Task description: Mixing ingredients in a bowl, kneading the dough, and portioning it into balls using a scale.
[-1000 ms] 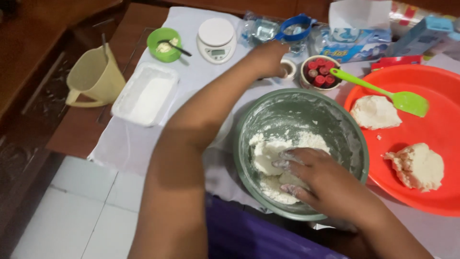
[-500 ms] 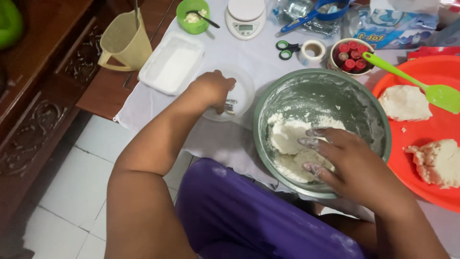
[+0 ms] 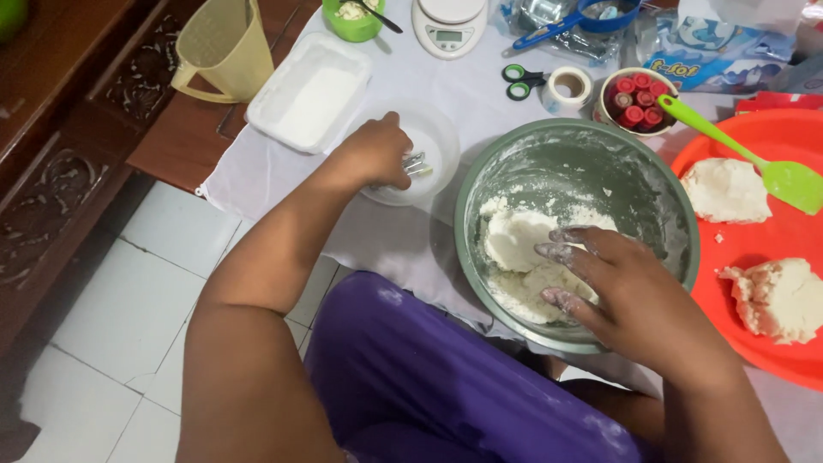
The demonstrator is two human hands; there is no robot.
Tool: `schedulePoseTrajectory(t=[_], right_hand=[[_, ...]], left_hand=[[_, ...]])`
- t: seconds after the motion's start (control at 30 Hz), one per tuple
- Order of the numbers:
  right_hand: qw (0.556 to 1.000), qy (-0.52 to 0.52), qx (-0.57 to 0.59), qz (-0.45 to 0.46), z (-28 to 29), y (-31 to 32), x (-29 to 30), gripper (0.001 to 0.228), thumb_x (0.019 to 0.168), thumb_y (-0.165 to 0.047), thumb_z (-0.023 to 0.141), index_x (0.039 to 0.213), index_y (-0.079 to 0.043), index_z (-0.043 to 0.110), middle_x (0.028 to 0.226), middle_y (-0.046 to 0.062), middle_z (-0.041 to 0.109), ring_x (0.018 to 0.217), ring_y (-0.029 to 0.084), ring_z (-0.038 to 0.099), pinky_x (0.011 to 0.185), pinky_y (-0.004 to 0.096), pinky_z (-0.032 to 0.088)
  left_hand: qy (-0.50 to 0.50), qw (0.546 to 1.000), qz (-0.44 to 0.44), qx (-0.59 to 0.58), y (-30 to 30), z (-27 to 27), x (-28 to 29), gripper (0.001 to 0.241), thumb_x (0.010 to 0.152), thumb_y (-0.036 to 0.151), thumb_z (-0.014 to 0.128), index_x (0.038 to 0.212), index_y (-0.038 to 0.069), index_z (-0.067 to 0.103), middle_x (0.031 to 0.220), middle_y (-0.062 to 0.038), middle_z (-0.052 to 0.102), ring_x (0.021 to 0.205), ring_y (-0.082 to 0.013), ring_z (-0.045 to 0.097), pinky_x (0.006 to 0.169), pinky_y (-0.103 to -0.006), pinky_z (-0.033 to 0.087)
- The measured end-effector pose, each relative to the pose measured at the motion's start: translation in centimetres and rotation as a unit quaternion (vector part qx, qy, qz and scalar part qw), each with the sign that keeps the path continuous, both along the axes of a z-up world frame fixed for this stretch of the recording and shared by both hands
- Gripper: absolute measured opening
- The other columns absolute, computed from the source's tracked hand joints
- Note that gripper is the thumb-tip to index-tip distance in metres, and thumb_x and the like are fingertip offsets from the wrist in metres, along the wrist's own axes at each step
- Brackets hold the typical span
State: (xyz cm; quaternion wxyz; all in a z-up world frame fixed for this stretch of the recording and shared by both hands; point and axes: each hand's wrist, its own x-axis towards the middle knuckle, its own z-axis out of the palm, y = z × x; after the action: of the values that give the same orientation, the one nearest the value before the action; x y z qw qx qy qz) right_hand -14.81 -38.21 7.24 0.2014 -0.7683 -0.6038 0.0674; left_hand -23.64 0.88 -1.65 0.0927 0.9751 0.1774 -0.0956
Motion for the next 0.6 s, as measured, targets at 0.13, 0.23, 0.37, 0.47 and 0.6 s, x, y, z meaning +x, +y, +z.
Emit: schedulePoseTrajectory(t=[0.13,0.23,0.37,0.47,0.6], right_hand=[[1.0,-0.003,-0.023,-0.013,-0.6,-0.2,0.5,0.054,0.078,-0.028,0.075,0.128,-0.01,0.069,0.138,0.015,0.063,0.119,0.038,0.061,0.099,0.047,0.049],[1.0,-0.003,-0.004,-0.002,-1.3,-0.2,0.7,0.053,0.08,-0.031,0.074,0.128,-0.01,0.069,0.137,0.016,0.064,0.117,0.038,0.063,0.096,0.046,0.05],[0.999,-0.004,-0.037,-0.001,-2.2,-0.1,1.1,0.062,0.072,-0.023,0.076,0.132,-0.015,0.066,0.141,0.013,0.062,0.122,0.038,0.06,0.099,0.047,0.048],[1.0,-0.009,-0.025,0.008,-2.1,-0.1,1.3,0.061,0.072,-0.022,0.077,0.132,-0.013,0.066,0.14,0.014,0.062,0.123,0.037,0.059,0.101,0.047,0.047],[1.0,0.007,-0.013,0.005,-1.7,0.0,1.2,0.058,0.074,-0.023,0.078,0.13,-0.014,0.068,0.138,0.013,0.064,0.121,0.036,0.061,0.098,0.046,0.049]], left_hand=[[-0.01,1.0,-0.021,0.013,0.8,2.0,1.7,0.039,0.065,0.032,0.085,0.098,0.012,0.079,0.112,-0.02,0.058,0.082,-0.0373,0.064,0.081,-0.044,0.054],[-0.118,0.989,-0.077,0.045,1.5,3.9,6.3,0.04,0.07,0.04,0.087,0.091,0.009,0.076,0.107,-0.02,0.055,0.083,-0.038,0.061,0.077,-0.0483,0.052],[-0.053,0.984,-0.157,0.059,-0.8,5.6,15.0,0.042,0.063,0.038,0.089,0.093,0.009,0.078,0.093,-0.014,0.067,0.074,-0.0315,0.064,0.072,-0.0446,0.055],[0.041,0.981,-0.183,0.046,-2.3,4.0,19.5,0.038,0.067,0.036,0.089,0.092,0.009,0.079,0.083,-0.006,0.075,0.069,-0.0269,0.067,0.074,-0.0397,0.057],[0.092,0.977,-0.193,-0.009,-2.8,0.5,23.6,0.034,0.065,0.028,0.089,0.091,0.008,0.079,0.081,-0.003,0.077,0.068,-0.0227,0.07,0.074,-0.0368,0.059]])
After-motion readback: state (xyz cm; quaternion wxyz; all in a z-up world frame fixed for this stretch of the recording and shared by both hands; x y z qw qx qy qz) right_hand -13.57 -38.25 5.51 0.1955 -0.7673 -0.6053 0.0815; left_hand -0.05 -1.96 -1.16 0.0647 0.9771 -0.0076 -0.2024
